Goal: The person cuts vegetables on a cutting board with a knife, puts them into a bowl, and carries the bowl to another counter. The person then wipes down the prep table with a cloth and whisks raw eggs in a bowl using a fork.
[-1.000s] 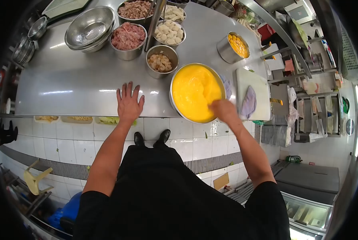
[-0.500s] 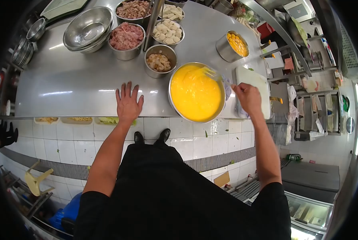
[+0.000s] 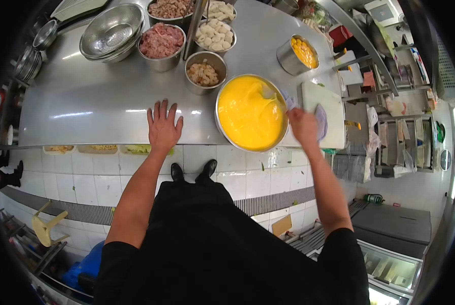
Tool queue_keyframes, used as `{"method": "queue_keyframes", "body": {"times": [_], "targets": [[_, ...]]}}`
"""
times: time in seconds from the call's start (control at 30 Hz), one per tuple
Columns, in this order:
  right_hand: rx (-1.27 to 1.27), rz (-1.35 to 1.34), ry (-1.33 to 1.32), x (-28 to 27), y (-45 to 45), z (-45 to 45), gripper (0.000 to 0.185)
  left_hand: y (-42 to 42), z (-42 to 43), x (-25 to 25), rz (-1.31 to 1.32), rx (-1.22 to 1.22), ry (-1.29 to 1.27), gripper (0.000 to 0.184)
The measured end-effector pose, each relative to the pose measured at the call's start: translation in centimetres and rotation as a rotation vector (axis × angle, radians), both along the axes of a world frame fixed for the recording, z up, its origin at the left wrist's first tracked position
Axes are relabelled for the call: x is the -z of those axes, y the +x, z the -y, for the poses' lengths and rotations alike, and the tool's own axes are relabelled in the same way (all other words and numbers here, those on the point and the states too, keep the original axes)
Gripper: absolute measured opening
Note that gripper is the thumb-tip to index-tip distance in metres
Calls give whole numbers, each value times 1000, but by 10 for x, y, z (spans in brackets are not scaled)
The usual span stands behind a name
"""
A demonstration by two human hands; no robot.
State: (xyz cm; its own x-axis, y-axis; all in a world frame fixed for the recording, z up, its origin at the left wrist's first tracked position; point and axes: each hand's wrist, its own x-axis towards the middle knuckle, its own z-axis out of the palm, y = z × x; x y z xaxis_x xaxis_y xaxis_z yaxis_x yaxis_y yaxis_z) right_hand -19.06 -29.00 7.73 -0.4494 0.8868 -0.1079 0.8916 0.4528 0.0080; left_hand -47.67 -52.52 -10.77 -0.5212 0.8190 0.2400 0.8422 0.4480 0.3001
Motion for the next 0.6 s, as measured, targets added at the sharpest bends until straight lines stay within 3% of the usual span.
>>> {"method": "queue_keyframes", "body": {"times": [0.03,0.1,0.3,0.33,0.43,0.47,0.5,0.6], "targets": [[-8,-7,11,-1,-7,9,30,0,0,2,-3,-7,8,50],[-300,258,-358,1,-14,35,31,-7,-1,4,-9,-19,14,49],[-216,-26,9,-95,-6,12,31,-2,0,4,1,-17,-14,50],[-96,30,-5,-102,-10,12,29,-2,1,4,2,-15,-12,50],[-232,217,145,-11,32,-10,27,-4,1,4,0,-10,-11,50],[-418,462,30,32,45,-17,27,-3,1,4,-8,-7,-11,50],[-416,426,-149,0,14,24,29,-2,1,4,-8,-7,-10,50],[-232,199,-241,-1,25,-1,32,0,6,6,19,7,-23,50]]}}
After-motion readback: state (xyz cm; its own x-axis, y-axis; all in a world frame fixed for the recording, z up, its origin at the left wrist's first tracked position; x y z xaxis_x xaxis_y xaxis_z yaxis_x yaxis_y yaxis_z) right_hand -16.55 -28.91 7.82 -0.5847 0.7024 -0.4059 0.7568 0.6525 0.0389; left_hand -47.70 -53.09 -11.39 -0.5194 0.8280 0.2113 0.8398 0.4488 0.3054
